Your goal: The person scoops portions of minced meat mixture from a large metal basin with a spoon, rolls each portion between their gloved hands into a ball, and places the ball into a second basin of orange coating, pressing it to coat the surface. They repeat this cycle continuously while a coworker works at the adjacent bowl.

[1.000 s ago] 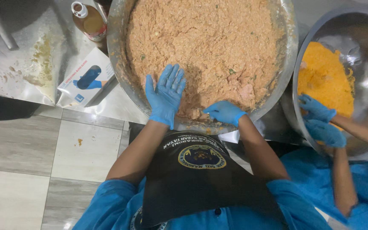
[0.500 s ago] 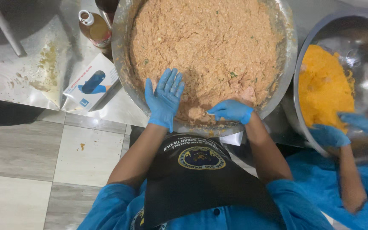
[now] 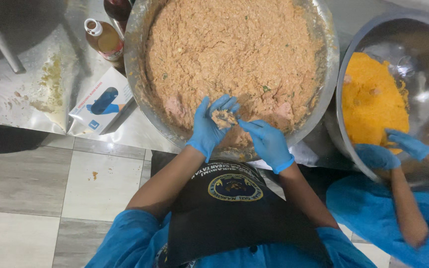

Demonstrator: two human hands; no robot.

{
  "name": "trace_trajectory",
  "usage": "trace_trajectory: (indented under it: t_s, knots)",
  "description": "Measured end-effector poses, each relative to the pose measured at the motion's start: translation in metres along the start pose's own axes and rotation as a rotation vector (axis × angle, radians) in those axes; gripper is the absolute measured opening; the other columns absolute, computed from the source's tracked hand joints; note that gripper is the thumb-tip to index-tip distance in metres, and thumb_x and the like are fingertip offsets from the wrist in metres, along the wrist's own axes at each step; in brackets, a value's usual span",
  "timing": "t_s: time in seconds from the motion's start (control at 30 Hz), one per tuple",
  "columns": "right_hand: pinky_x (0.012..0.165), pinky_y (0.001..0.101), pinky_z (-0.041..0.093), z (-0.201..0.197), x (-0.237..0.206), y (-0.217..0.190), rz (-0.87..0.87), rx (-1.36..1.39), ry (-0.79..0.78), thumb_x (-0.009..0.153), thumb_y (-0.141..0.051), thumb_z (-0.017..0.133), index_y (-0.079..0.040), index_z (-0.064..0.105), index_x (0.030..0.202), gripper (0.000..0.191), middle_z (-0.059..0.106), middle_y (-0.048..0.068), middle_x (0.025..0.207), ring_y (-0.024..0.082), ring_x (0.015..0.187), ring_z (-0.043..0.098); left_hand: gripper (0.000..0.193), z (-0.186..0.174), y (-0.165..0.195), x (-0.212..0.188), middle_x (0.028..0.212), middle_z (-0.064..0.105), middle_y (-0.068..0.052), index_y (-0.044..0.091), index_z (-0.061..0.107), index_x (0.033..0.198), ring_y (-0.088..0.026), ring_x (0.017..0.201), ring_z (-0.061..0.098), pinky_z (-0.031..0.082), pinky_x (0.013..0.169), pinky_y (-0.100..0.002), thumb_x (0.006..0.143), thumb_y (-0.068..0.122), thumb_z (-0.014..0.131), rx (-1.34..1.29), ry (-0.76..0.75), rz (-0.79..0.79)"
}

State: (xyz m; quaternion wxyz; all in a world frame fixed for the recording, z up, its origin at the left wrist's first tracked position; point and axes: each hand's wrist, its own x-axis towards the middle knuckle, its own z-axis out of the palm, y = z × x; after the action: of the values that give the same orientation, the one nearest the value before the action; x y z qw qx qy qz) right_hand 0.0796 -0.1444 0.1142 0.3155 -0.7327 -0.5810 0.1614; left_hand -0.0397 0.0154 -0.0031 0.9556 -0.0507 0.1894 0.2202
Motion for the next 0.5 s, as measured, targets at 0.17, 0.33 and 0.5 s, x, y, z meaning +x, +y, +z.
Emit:
trace_trajectory:
  t_s: [0.17,0.33,0.5]
  knots:
    - [0.075,0.0382,0.056,-0.020,0.000,-0.018,-0.044,-0.156,-0.013,0.091,-0.002,0.059,-0.016,0.073,0.130,0.044,0.072,0.014,0.108,0.031,0.089,0.071,0.062,0.003,0.000,-0.002,0.144,0.059,-0.023,-0.003,0.057,0.139,-0.039,0.130,0.058,0.049,0.108,-0.053,0.102,0.047,0.054,-0.047,-0.012,-0.040]
    - [0.078,0.0342,0.057,-0.019,-0.001,-0.013,0.086,0.023,0.157,0.100,-0.002,0.057,-0.013,0.069,0.132,0.036,0.073,0.011,0.106,0.026,0.091,0.073,0.061,0.012,0.001,-0.005,0.147,0.057,-0.022,-0.006,0.055,0.139,-0.040,0.137,0.053,0.047,0.111,-0.053,0.105,0.046,0.052,-0.084,-0.079,0.016]
    - [0.076,0.0350,0.057,-0.003,0.001,-0.013,0.207,0.043,0.139,0.099,-0.003,0.062,-0.011,0.070,0.130,0.033,0.073,0.012,0.102,0.026,0.088,0.073,0.068,0.021,0.000,-0.005,0.151,0.054,-0.024,-0.008,0.050,0.145,-0.040,0.144,0.048,0.044,0.116,-0.050,0.104,0.047,0.051,-0.067,-0.130,0.092]
